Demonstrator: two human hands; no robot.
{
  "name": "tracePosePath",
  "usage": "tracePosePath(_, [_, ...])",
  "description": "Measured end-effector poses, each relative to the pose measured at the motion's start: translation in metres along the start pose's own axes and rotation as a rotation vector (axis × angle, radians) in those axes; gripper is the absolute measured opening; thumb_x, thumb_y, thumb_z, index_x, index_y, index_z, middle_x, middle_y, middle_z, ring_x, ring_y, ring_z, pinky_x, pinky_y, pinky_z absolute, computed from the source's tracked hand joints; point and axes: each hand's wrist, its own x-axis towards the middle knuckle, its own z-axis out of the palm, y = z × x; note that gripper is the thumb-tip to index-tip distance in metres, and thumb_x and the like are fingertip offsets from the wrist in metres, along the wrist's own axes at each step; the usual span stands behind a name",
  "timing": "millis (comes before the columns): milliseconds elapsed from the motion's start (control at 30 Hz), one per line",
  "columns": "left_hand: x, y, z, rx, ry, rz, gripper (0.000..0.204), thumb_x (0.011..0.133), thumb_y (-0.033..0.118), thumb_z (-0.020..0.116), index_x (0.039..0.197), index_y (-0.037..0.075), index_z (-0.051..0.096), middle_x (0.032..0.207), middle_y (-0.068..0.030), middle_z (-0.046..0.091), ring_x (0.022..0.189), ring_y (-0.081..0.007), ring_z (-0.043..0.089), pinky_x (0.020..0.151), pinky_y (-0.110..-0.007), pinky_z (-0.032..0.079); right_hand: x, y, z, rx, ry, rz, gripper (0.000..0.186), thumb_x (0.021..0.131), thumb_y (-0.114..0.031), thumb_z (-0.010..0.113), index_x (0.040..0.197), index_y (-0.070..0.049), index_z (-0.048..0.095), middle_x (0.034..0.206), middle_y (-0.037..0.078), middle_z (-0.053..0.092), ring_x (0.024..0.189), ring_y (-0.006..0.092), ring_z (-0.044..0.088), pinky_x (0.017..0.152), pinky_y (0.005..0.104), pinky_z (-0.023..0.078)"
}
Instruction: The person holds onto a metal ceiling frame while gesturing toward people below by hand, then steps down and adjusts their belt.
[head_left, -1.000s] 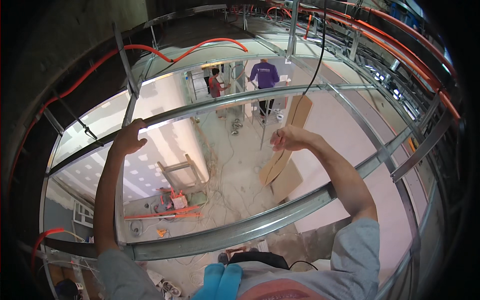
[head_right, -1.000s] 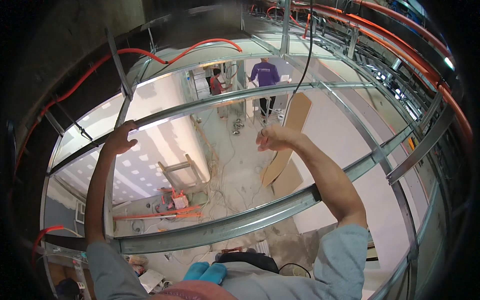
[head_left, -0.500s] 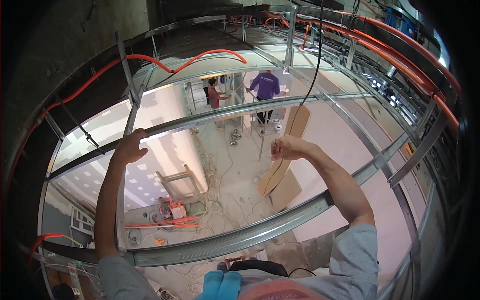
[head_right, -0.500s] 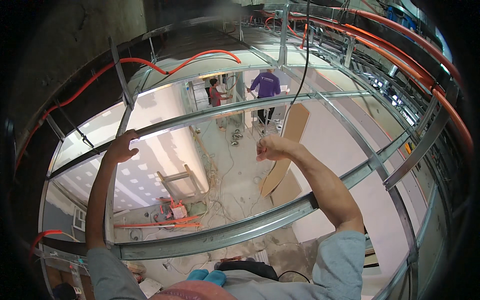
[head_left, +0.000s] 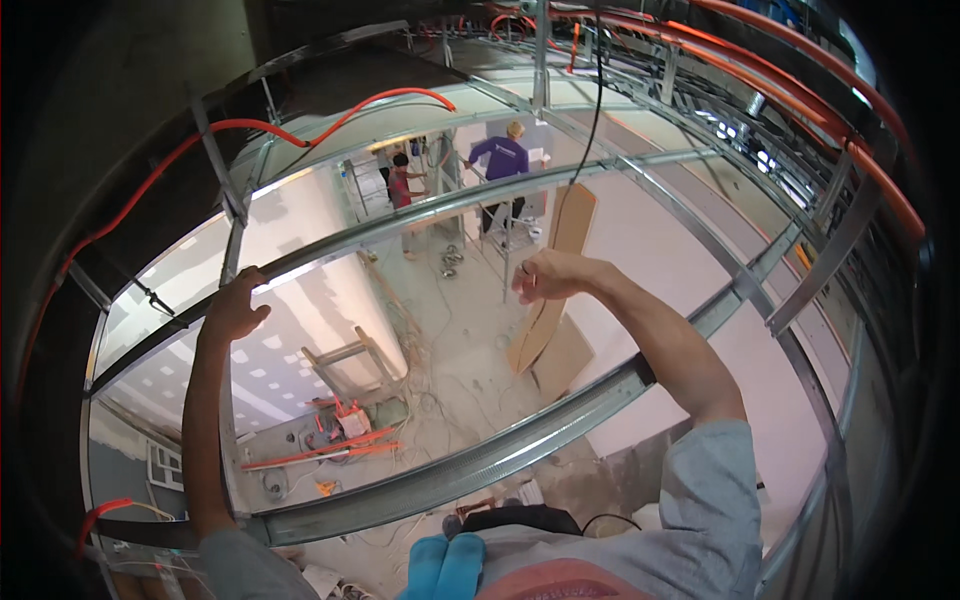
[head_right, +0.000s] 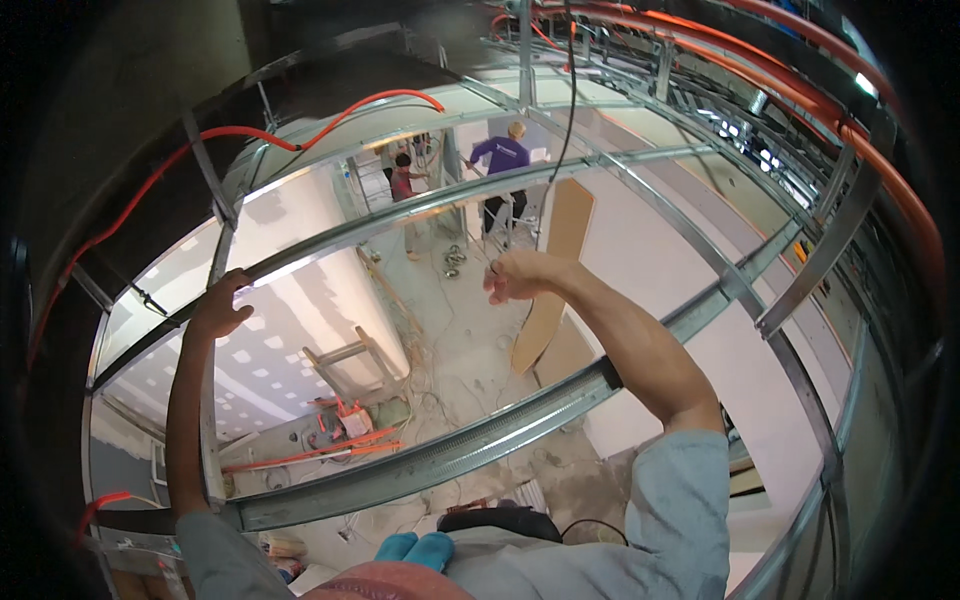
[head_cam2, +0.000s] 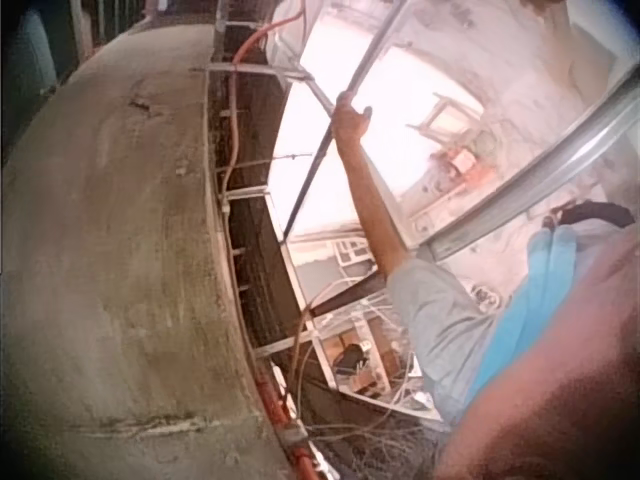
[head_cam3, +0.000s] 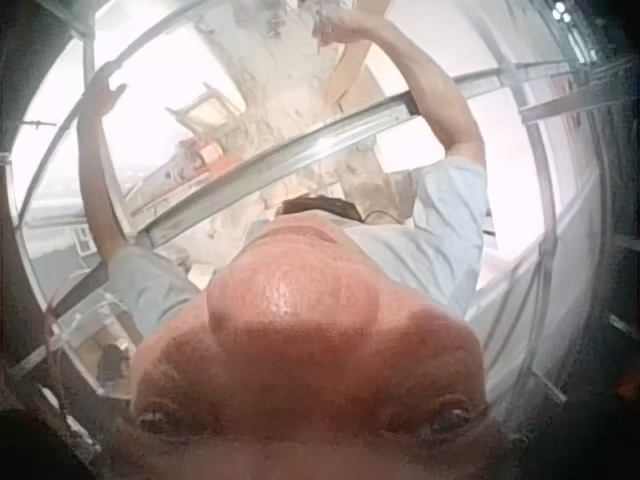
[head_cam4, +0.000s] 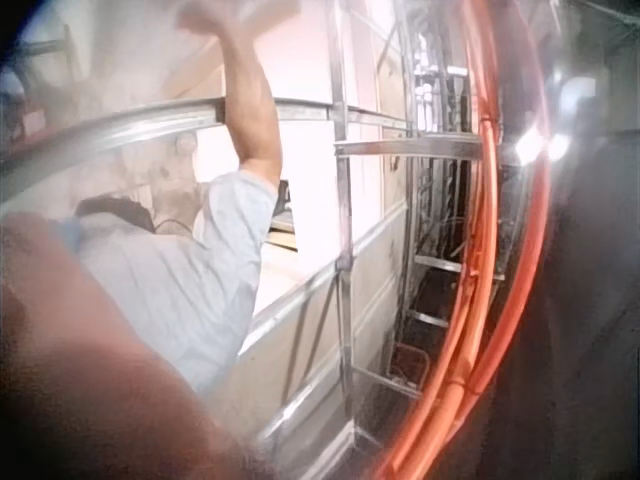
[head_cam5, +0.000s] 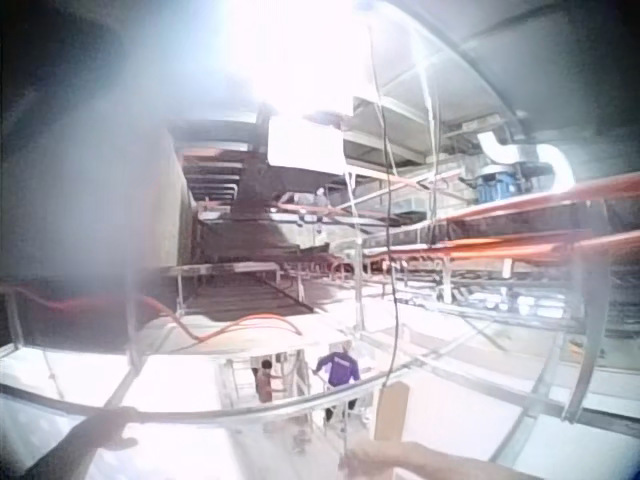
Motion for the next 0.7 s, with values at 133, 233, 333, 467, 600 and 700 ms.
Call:
tracePosePath(133, [-0.003, -0.020, 0.004, -0.012, 0.001, -0.001, 0.050, 0.077, 0.017, 0.077, 0.121, 0.004, 0.058, 0.128, -0.0130, 0.058, 0.120, -0.0335, 0.059, 0.102, -0.040, 0.049, 0.005, -0.007, -0.001, -0.022, -0.031, 0.001, 0.046, 0.086, -0.027, 0.075, 0.127, -0.005, 0.066, 0.100, 0.007, 0.075, 0.100, 0.0258, 0.069, 0.087, 0.0363, 0.053])
tracePosePath(233, [0.005, -0.008, 0.002, -0.041, -0.001, 0.023, 0.050, 0.078, 0.014, 0.077, 0.123, 0.005, 0.056, 0.131, -0.0134, 0.057, 0.122, -0.0341, 0.058, 0.103, -0.041, 0.048, 0.004, 0.005, 0.000, -0.010, -0.028, 0.015, 0.048, 0.087, -0.026, 0.075, 0.128, -0.004, 0.065, 0.102, 0.008, 0.076, 0.102, 0.0275, 0.069, 0.088, 0.0379, 0.054])
tracePosePath(333, [0.006, -0.001, 0.001, -0.025, -0.015, -0.024, 0.051, 0.080, 0.014, 0.077, 0.125, 0.004, 0.055, 0.136, -0.0134, 0.056, 0.125, -0.0342, 0.057, 0.105, -0.040, 0.047, 0.008, 0.015, 0.008, -0.014, 0.012, -0.034, 0.042, 0.088, -0.026, 0.075, 0.122, -0.002, 0.068, 0.112, 0.009, 0.075, 0.105, 0.0288, 0.069, 0.090, 0.0386, 0.054])
tracePosePath(467, [0.005, -0.016, 0.006, -0.034, -0.028, -0.028, 0.055, 0.080, 0.014, 0.077, 0.129, 0.003, 0.054, 0.139, -0.0146, 0.055, 0.126, -0.0338, 0.057, 0.106, -0.040, 0.046, 0.006, -0.004, -0.002, 0.006, -0.046, 0.076, 0.042, 0.089, -0.030, 0.075, 0.118, 0.000, 0.069, 0.120, 0.012, 0.072, 0.107, 0.0309, 0.068, 0.091, 0.0383, 0.054])
tracePosePath(600, [0.006, -0.023, 0.006, -0.067, -0.040, -0.014, 0.059, 0.079, 0.014, 0.078, 0.132, 0.002, 0.053, 0.142, -0.0146, 0.054, 0.128, -0.0320, 0.057, 0.108, -0.039, 0.045, 0.007, 0.000, -0.002, -0.018, -0.079, 0.042, 0.051, 0.089, -0.036, 0.073, 0.127, -0.001, 0.066, 0.115, 0.015, 0.073, 0.106, 0.0327, 0.068, 0.091, 0.0396, 0.054])
tracePosePath(700, [0.012, -0.010, 0.011, -0.004, -0.019, -0.002, 0.060, 0.078, 0.012, 0.078, 0.131, 0.001, 0.053, 0.141, -0.0153, 0.055, 0.127, -0.0314, 0.057, 0.108, -0.038, 0.045, -0.005, -0.003, -0.007, -0.064, -0.105, 0.110, 0.052, 0.089, -0.038, 0.073, 0.127, -0.002, 0.066, 0.115, 0.015, 0.072, 0.107, 0.0324, 0.068, 0.092, 0.0407, 0.053])
